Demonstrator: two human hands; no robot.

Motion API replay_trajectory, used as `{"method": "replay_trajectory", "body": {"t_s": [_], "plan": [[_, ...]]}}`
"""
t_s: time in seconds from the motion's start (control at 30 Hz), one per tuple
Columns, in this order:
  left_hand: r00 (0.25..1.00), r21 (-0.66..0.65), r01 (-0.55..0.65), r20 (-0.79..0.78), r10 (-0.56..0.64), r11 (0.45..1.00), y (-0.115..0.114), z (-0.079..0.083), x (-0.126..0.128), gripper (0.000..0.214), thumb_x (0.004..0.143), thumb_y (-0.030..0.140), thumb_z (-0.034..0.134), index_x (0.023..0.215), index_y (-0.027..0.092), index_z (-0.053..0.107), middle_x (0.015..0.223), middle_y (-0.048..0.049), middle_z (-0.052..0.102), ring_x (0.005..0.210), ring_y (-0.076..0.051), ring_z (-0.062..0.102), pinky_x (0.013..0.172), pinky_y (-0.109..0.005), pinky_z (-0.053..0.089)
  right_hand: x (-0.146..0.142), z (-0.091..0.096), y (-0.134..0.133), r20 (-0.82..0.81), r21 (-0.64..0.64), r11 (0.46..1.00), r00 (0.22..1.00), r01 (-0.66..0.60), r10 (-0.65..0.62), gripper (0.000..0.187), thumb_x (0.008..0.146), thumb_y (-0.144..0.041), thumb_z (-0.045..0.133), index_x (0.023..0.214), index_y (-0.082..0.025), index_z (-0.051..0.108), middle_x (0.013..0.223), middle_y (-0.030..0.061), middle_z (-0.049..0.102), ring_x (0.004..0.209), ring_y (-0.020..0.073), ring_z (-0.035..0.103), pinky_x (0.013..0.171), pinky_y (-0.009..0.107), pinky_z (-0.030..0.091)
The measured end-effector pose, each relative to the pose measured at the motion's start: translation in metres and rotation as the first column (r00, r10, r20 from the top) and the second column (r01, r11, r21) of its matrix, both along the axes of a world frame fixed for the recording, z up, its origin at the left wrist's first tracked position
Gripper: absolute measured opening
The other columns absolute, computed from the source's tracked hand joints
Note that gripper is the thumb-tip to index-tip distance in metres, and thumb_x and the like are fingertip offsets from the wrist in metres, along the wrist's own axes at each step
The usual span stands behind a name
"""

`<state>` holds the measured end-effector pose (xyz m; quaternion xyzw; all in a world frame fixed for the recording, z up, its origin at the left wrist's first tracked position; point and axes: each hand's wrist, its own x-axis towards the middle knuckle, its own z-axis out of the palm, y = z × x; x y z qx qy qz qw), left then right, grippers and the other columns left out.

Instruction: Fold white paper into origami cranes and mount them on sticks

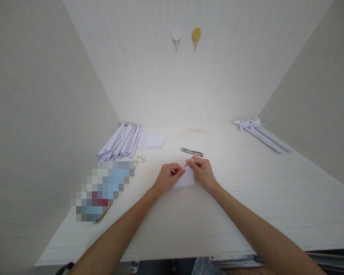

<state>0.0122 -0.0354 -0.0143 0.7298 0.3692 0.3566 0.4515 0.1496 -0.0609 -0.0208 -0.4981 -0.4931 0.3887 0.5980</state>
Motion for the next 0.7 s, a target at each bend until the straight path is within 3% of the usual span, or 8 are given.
{"method": "replay_trajectory", "body": {"t_s": [0.13,0.3,0.43,0.7], "plan": [[0.999,-0.087,0.037,0.028,-0.035,0.996,-0.001,-0.002,0.001,0.026,0.069,0.036,0.051,0.052,0.016,0.048,0.051,0.0037,0.041,0.049,-0.008,0.036,0.046,-0.021,0.029,-0.001,0.000,-0.002,0.138,0.066,0.997,0.989,0.037,-0.046,0.041,0.067,-0.042,0.059,0.042,-0.019,0.037,0.046,-0.0051,0.031,0.046,0.0085,0.028,0.045,0.025,0.021],[0.995,-0.067,0.095,0.037,-0.092,0.993,-0.005,-0.002,0.006,0.030,0.075,0.040,0.044,0.057,0.016,0.044,0.054,0.0036,0.038,0.054,-0.009,0.035,0.050,-0.022,0.028,-0.006,0.002,-0.006,0.247,0.086,0.996,0.969,-0.030,0.008,0.042,0.075,-0.045,0.048,0.044,-0.019,0.036,0.047,-0.0041,0.033,0.047,0.0089,0.030,0.045,0.025,0.021],[0.987,-0.110,0.157,0.050,-0.152,0.981,-0.003,-0.003,0.006,0.033,0.074,0.044,0.044,0.055,0.017,0.039,0.053,0.0047,0.034,0.052,-0.008,0.031,0.048,-0.022,0.025,-0.003,0.003,-0.005,0.167,0.051,0.997,0.985,-0.058,0.048,0.048,0.071,-0.053,0.051,0.043,-0.019,0.033,0.046,-0.0048,0.029,0.046,0.0083,0.026,0.043,0.024,0.019],[0.983,-0.186,0.181,0.026,-0.179,0.966,-0.001,-0.004,0.001,0.040,0.071,0.052,0.046,0.052,0.018,0.038,0.044,0.0067,0.033,0.042,-0.007,0.030,0.043,-0.021,0.021,0.025,-0.004,0.008,-0.113,0.018,0.992,0.986,0.126,-0.124,0.047,0.065,-0.054,0.060,0.042,-0.019,0.039,0.041,-0.0054,0.032,0.040,0.0068,0.024,0.037,0.023,0.017]]}}
